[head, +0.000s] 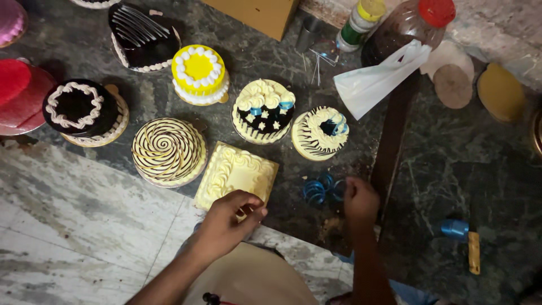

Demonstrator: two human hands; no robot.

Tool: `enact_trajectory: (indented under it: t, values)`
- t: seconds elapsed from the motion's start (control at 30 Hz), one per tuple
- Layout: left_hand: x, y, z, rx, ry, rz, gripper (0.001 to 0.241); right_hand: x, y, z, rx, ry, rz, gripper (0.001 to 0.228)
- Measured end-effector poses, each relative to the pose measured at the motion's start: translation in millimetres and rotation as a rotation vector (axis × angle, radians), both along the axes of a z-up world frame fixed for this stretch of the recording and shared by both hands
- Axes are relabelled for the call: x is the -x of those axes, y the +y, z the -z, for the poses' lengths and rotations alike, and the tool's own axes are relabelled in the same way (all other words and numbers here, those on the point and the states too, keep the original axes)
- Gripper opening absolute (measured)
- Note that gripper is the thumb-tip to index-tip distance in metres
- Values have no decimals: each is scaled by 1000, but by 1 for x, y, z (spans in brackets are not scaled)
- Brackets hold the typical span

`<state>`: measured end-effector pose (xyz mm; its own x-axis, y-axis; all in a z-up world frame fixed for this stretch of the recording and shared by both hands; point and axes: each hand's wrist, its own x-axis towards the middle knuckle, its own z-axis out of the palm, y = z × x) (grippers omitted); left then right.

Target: The person handles a blue ribbon and a roll of tape, repeatedly pulling and cutting pieces of ribbon by hand.

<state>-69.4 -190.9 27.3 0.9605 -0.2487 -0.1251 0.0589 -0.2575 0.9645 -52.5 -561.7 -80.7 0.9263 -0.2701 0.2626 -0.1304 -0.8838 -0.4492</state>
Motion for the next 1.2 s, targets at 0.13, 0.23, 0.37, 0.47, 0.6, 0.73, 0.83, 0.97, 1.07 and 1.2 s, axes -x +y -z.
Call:
enact_trajectory:
  t: [0.13, 0.23, 0.37, 0.47, 0.6, 0.73, 0.83, 0.97, 1.07, 1.2]
  values:
    - [-3, -7, -9, -27, -10, -15, 24, 10, 27, -45, -741, 106, -14, 19]
    - [-3, -19, -22, 134, -381, 77, 47, 22, 63, -72, -946, 249, -261, 17]
    - [2, -21, -27, 118, -190, 76, 30, 24, 120, -86, -1198, 494, -375, 21]
    - [3, -12, -9, 298, -44, -55, 20, 31, 140, -101, -1261, 517, -391, 25]
    - [5, 15, 9, 846, 520, -190, 20, 26, 143, -124, -1170, 706, -696, 23]
    - [5, 37, 11, 935, 601, -362, 13, 20, 166, -136, -1256, 806, -772, 27]
    - [0, 52, 15, 924, 531, -391, 12, 14, 191, -145, -1051, 782, -681, 22]
    - [1, 78, 23, 873, 357, -250, 14, -3, 238, -155, -627, 358, -880, 11]
    - [-1, 106, 25, 920, 321, -178, 20, -8, 279, -160, -567, 279, -837, 15]
    - [-2, 142, 16, 887, 463, -49, 23, -17, 309, -165, -536, 227, -893, 15]
